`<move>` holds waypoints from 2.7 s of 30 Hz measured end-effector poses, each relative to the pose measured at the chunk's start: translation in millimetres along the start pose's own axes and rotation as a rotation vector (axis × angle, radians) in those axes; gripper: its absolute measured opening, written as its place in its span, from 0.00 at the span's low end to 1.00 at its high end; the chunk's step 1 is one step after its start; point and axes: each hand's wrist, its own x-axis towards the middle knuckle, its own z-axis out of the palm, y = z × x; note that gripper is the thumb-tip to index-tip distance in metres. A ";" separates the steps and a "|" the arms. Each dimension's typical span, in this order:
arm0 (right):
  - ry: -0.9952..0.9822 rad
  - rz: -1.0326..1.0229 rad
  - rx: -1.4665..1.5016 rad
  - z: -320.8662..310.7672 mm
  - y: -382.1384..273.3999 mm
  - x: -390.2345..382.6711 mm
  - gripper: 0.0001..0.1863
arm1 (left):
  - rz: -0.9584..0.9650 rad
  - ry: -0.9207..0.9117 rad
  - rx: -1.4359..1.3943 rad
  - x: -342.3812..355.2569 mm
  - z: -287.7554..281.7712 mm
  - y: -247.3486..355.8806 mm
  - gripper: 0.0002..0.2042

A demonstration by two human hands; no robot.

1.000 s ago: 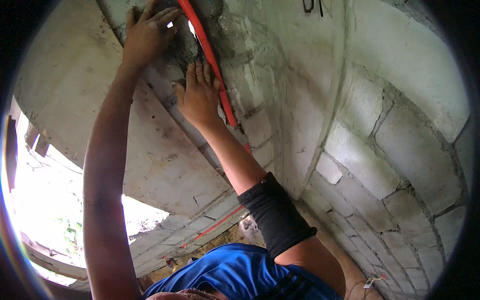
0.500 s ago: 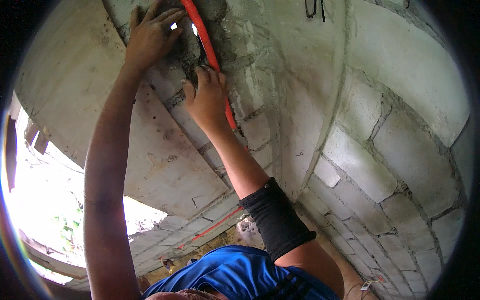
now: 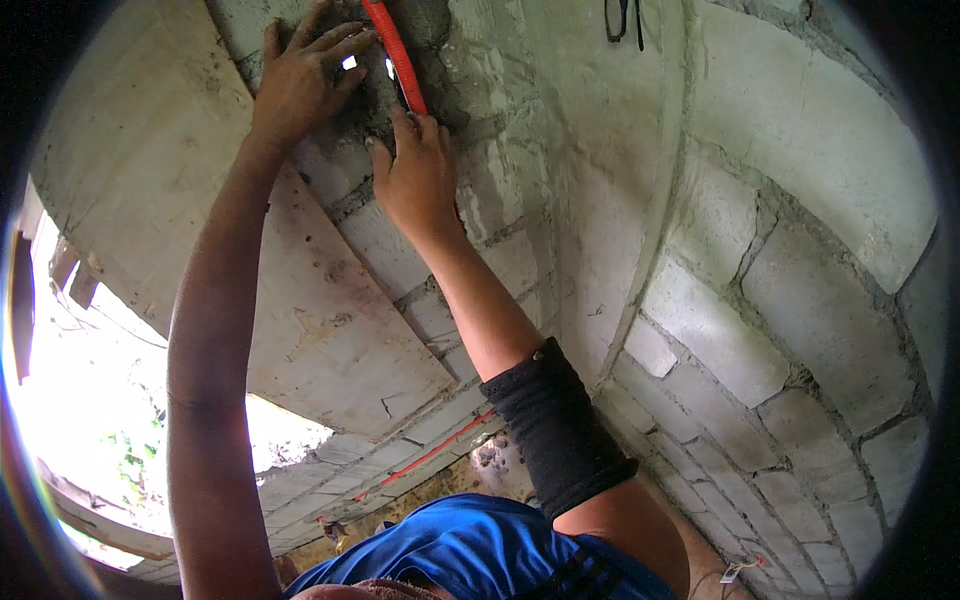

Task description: The person catches a piece of concrete debris, uses it along with mortar to fill a hole in a block wall around a red conduit, and then hammers a nail into a nearby concrete pillar.

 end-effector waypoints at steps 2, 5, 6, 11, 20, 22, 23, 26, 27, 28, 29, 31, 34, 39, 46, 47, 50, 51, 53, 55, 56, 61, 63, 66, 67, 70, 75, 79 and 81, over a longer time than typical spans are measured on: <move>-0.011 -0.016 -0.018 1.1 3.6 1.6 0.23 | -0.005 -0.019 0.001 0.5 0.0 2.4 0.19; 0.081 0.065 0.071 -2.6 11.1 -2.8 0.21 | -0.015 -0.006 -0.039 -0.6 -0.8 1.8 0.19; 0.043 0.131 0.120 -6.6 13.9 -7.7 0.20 | -0.010 -0.009 -0.035 -1.1 -1.2 1.1 0.19; 0.054 0.210 0.139 -17.3 34.9 -26.5 0.17 | -0.003 -0.028 -0.015 -2.0 -0.6 2.3 0.21; 0.037 0.465 0.252 -40.7 26.8 -28.2 0.19 | -0.320 0.403 -0.960 -9.2 -6.4 -6.5 0.19; 0.031 0.477 0.293 -52.1 33.7 -25.3 0.19 | -0.381 0.457 -0.854 -22.7 -28.8 5.4 0.18; 0.032 0.519 0.331 -55.1 37.6 -23.6 0.19 | -0.439 0.479 -0.759 -36.9 -44.5 14.0 0.16; 0.010 0.505 0.345 -56.8 38.5 -15.1 0.20 | -0.330 0.415 -0.499 -96.1 -72.9 30.9 0.14; -0.005 0.498 0.339 -58.5 38.5 -11.9 0.20 | -0.344 0.324 -0.501 -121.5 -83.4 39.6 0.13; -0.021 0.496 0.325 -59.8 33.7 -7.0 0.20 | -0.351 0.221 -0.602 -153.0 -94.5 43.7 0.12; -0.036 0.492 0.324 -57.5 27.3 -2.2 0.20 | -0.354 0.116 -0.693 -182.6 -111.2 46.1 0.10; -0.016 0.444 0.353 -57.9 31.2 3.6 0.20 | -0.486 0.053 -0.760 -218.2 -152.9 59.9 0.11; -0.010 0.312 0.189 -56.7 20.6 12.1 0.20 | -0.568 0.352 -0.909 -247.4 -200.2 58.2 0.14; -0.015 0.131 0.157 -22.3 6.5 26.4 0.22 | -0.157 0.594 -1.476 -248.4 -278.2 57.2 0.10; -0.020 0.369 0.260 -56.3 -2.0 12.7 0.21 | -0.236 0.463 -1.819 -290.1 -315.0 59.0 0.04; -0.068 0.376 0.322 -54.9 11.1 5.7 0.19 | -0.320 0.500 -1.748 -301.4 -321.3 58.5 0.04; -0.326 0.502 0.579 -71.2 34.5 -35.5 0.16 | -0.463 0.658 -1.501 -346.4 -330.2 63.1 0.03; -0.471 0.498 0.650 -77.3 46.0 -52.5 0.16 | -0.475 0.666 -1.442 -346.5 -335.3 72.3 0.04; -0.930 0.446 0.776 -91.2 35.3 -89.5 0.18 | -0.462 0.681 -1.326 -337.4 -336.8 88.8 0.08; -1.245 0.639 0.743 -102.2 24.2 -134.6 0.16 | -0.422 0.699 -1.268 -337.7 -325.2 94.5 0.12; -1.386 0.648 0.747 -93.6 4.8 -153.7 0.16 | -0.441 0.675 -1.239 -340.2 -325.0 94.0 0.12; -1.972 0.451 0.781 -36.3 -82.3 -273.2 0.16 | -0.250 -0.049 -1.739 -351.7 -353.7 87.3 0.24; -2.094 0.375 0.855 -15.1 -114.0 -317.0 0.15 | -0.211 -0.136 -1.681 -352.4 -365.6 89.6 0.30; -2.178 0.319 0.887 15.5 -166.9 -361.2 0.16 | -0.477 -0.011 -1.499 -371.2 -380.2 102.8 0.10; -2.073 0.258 0.840 24.9 -183.0 -376.9 0.17 | -0.503 0.014 -1.430 -381.4 -382.4 99.5 0.10; -1.809 0.019 0.657 67.7 -206.3 -407.8 0.19 | -0.693 0.036 -1.302 -431.3 -390.5 99.7 0.18; -1.374 -0.571 0.161 189.1 -183.5 -464.5 0.19 | -1.151 -0.290 -1.217 -522.7 -405.4 71.0 0.31; -1.683 -0.622 -0.332 240.4 -155.0 -473.8 0.18 | -1.323 -0.396 -1.210 -602.5 -404.0 55.7 0.32; -1.790 -0.624 -0.483 244.1 -149.7 -473.8 0.18 | -1.407 -0.426 -1.189 -641.0 -405.8 50.8 0.33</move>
